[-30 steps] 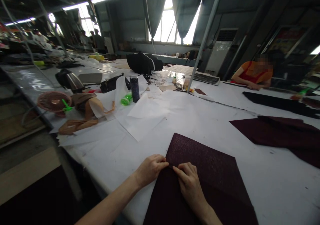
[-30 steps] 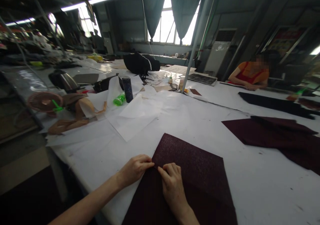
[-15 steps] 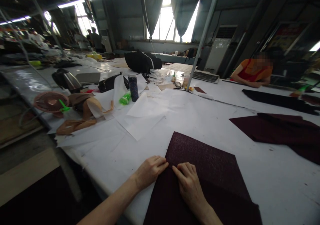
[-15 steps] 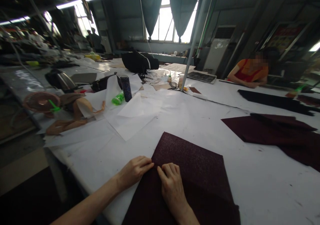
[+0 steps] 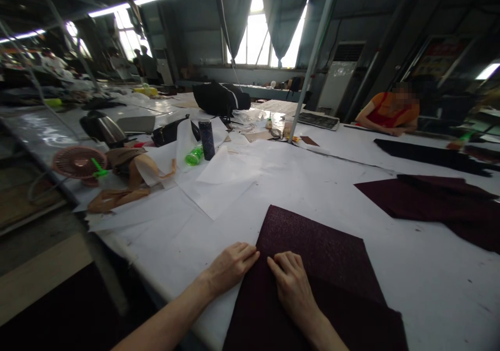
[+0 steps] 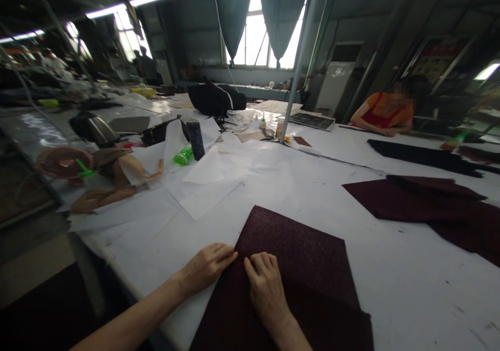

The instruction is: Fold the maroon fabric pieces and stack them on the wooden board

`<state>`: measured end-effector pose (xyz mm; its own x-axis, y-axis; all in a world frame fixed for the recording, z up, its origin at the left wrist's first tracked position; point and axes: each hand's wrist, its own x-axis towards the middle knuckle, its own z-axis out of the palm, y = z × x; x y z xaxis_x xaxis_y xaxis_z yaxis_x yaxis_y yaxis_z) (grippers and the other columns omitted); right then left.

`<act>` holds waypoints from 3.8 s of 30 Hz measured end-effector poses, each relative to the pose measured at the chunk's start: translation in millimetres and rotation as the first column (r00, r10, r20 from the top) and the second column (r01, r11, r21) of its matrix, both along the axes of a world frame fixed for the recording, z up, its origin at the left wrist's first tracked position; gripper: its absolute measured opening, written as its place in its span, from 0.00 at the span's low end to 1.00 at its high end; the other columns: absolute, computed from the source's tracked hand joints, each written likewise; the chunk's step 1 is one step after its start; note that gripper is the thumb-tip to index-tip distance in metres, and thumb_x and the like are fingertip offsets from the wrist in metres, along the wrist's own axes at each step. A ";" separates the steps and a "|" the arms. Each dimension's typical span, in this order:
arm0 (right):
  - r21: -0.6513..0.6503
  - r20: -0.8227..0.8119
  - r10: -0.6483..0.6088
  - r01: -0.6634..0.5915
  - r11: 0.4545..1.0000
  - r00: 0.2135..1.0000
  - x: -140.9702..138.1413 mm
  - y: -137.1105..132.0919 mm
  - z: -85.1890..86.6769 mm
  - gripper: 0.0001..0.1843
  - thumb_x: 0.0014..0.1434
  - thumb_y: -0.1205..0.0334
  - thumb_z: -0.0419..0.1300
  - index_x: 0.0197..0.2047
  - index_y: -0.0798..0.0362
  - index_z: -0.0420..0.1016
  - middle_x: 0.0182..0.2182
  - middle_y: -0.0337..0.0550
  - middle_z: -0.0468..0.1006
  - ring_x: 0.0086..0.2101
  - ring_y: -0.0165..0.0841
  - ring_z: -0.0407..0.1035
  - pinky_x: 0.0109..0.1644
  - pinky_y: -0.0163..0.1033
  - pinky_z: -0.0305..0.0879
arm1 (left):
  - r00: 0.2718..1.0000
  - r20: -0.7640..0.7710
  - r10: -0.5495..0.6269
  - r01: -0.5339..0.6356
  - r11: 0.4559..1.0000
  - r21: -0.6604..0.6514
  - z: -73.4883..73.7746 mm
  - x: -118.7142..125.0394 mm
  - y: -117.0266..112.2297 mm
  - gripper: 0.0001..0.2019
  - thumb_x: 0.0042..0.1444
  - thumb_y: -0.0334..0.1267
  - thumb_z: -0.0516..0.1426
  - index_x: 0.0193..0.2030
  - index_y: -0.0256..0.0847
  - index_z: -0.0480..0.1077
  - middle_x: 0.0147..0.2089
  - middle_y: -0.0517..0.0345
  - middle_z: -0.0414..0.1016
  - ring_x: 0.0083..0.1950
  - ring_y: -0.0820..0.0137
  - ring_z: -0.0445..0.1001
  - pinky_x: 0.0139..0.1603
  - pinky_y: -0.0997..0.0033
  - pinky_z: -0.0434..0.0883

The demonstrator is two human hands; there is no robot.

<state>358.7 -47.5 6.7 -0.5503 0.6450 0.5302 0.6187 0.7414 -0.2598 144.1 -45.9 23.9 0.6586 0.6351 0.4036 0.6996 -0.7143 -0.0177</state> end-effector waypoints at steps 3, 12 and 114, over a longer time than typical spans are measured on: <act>0.002 0.005 -0.016 0.016 1.000 1.000 -0.1 -0.2 -0.1 0.16 0.61 0.75 0.50 0.50 0.56 0.72 0.37 0.47 0.70 0.39 0.38 0.61 0.45 0.46 0.58 | 0.997 0.055 0.047 -0.049 0.998 0.039 10.5 5.1 -5.1 0.12 0.63 0.27 0.48 0.49 0.35 0.68 0.48 0.49 0.70 0.48 0.66 0.69 0.51 0.61 0.70; -0.080 0.054 -0.034 0.039 0.996 0.998 7.2 -1.6 8.3 0.13 0.63 0.73 0.51 0.46 0.54 0.73 0.35 0.45 0.69 0.38 0.36 0.60 0.45 0.45 0.58 | 0.967 -0.180 0.179 -0.207 0.967 -0.149 3.4 41.3 -19.3 0.18 0.58 0.25 0.50 0.55 0.32 0.65 0.44 0.50 0.71 0.46 0.63 0.69 0.50 0.61 0.69; -0.120 0.133 -0.021 0.037 0.992 0.991 229.4 -39.8 11.0 0.15 0.65 0.72 0.46 0.49 0.56 0.71 0.38 0.48 0.70 0.40 0.35 0.61 0.48 0.43 0.60 | 0.958 -0.279 0.069 -0.080 0.996 -0.027 -10.6 225.2 -45.1 0.29 0.51 0.20 0.51 0.61 0.35 0.63 0.51 0.48 0.70 0.50 0.62 0.68 0.54 0.61 0.68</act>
<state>588.1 -87.3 17.7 -0.5901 0.7173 0.3706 0.6742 0.6903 -0.2624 369.3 -91.0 13.3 0.6914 0.6981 0.1863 0.7224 -0.6640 -0.1927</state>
